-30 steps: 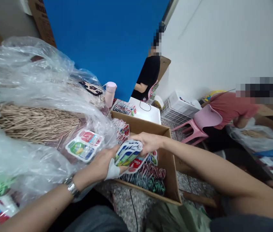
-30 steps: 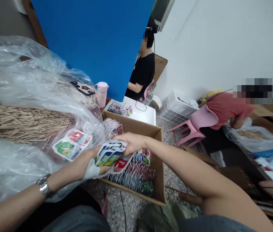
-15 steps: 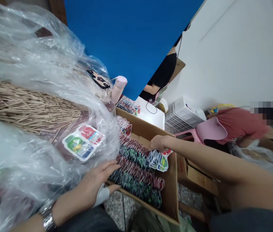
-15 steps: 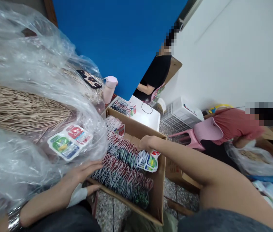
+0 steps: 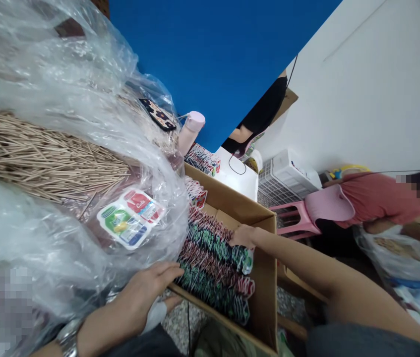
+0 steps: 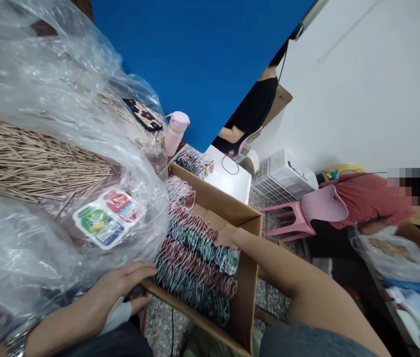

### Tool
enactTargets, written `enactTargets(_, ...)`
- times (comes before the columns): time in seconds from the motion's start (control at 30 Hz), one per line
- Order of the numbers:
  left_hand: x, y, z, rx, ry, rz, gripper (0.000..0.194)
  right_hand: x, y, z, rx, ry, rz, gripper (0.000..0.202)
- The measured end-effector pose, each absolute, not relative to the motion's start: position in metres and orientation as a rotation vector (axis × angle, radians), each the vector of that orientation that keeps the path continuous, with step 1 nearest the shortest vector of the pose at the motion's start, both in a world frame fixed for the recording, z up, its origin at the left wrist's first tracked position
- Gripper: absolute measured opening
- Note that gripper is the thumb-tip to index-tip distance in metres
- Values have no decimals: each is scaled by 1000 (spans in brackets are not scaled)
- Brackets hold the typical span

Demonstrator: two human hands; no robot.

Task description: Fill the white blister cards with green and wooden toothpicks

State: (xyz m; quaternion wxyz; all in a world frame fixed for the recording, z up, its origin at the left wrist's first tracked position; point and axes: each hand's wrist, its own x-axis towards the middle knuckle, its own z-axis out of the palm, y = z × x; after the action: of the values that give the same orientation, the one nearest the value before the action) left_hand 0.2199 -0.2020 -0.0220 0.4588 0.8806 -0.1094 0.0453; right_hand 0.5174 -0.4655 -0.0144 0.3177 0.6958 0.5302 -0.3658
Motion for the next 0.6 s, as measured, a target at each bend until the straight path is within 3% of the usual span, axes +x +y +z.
enactTargets(0.17, 219, -203, -28, 2147, -256, 97, 41, 515, -501, -16, 1809, 1490, -952, 15)
enactTargets(0.47, 220, -207, -30, 2159, -263, -4, 41, 509, -515, -23, 2020, 1575, -806, 27)
enactTargets(0.6, 220, -206, -33, 2141, -281, 8, 39, 498, -526, -13, 2143, 1522, -694, 44)
